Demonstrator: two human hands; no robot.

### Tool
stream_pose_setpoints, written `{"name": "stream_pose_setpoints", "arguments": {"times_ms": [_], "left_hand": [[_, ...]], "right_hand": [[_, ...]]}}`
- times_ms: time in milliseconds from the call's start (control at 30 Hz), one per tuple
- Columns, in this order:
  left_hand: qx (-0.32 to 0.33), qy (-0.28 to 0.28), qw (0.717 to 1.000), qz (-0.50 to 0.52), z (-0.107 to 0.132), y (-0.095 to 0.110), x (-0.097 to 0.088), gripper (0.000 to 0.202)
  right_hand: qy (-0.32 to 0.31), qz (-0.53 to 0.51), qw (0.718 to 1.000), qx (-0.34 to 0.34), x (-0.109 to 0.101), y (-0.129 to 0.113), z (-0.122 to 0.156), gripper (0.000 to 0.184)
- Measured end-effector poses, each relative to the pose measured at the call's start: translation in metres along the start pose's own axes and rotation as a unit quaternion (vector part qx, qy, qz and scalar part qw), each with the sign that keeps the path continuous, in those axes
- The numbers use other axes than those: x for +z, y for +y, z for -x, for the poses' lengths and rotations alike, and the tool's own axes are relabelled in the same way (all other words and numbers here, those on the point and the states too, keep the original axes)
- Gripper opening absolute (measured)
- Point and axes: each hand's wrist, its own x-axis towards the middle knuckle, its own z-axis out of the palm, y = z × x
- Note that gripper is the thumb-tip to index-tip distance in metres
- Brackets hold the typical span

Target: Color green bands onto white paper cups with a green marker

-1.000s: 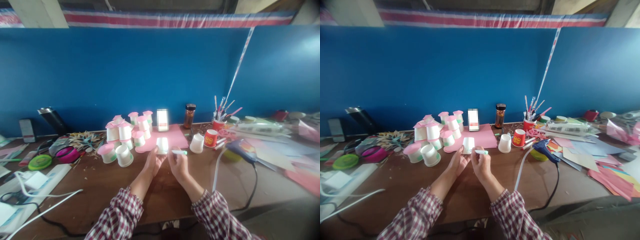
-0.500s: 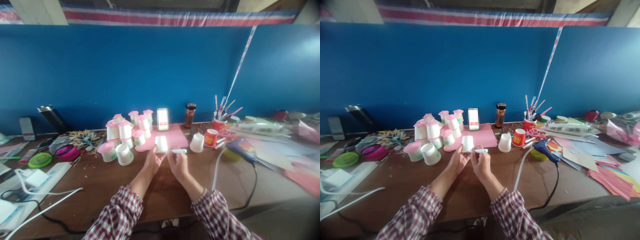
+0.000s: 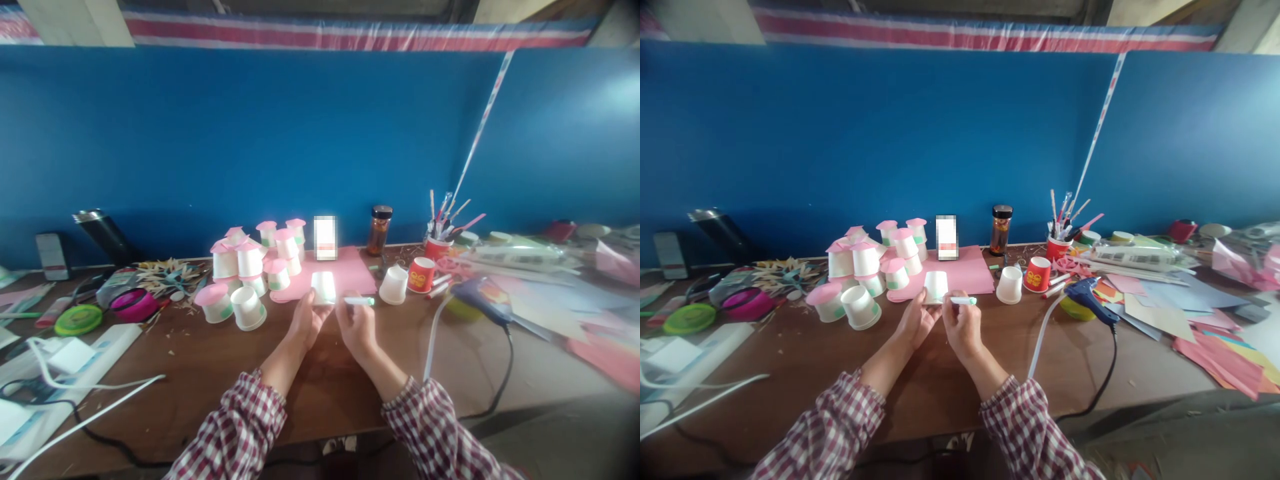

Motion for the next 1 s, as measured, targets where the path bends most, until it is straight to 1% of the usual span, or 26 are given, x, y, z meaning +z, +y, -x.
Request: {"name": "stream_pose_setpoints", "arguments": {"times_ms": [167,367,533,700,867,1000], "left_hand": [[0.0,0.013,1.0,0.003,-0.0009,-0.0001,0.0002,0.031],[0.0,-0.001,1.0,-0.002,-0.0005,-0.0004,-0.0004,0.03],[0.0,0.009,1.0,-0.011,-0.0009,-0.0005,-0.001,0.028],[0.002,0.001,1.0,-0.007,-0.0016,-0.0013,-0.0012,0.029],[0.003,0.012,1.0,-0.006,-0.0012,-0.0012,-0.0011,0.028],[0.005,0.002,1.0,-0.012,-0.0002,-0.0015,-0.0011,0.027]], "right_hand": [[-0.007,0.002,1.0,-0.003,0.0005,0.0008,0.0,0.026],[-0.004,-0.006,1.0,-0.002,0.0004,0.0005,-0.0001,0.026],[-0.013,0.002,1.0,-0.006,0.0005,0.0008,0.0001,0.027],[-0.005,-0.008,1.0,0.004,0.0002,0.0004,0.0003,0.028],[-0.015,0.0,1.0,-0.003,0.0004,0.0009,0.0001,0.027],[-0.008,0.0,1.0,-0.001,0.0002,0.0004,-0.0001,0.028]]}}
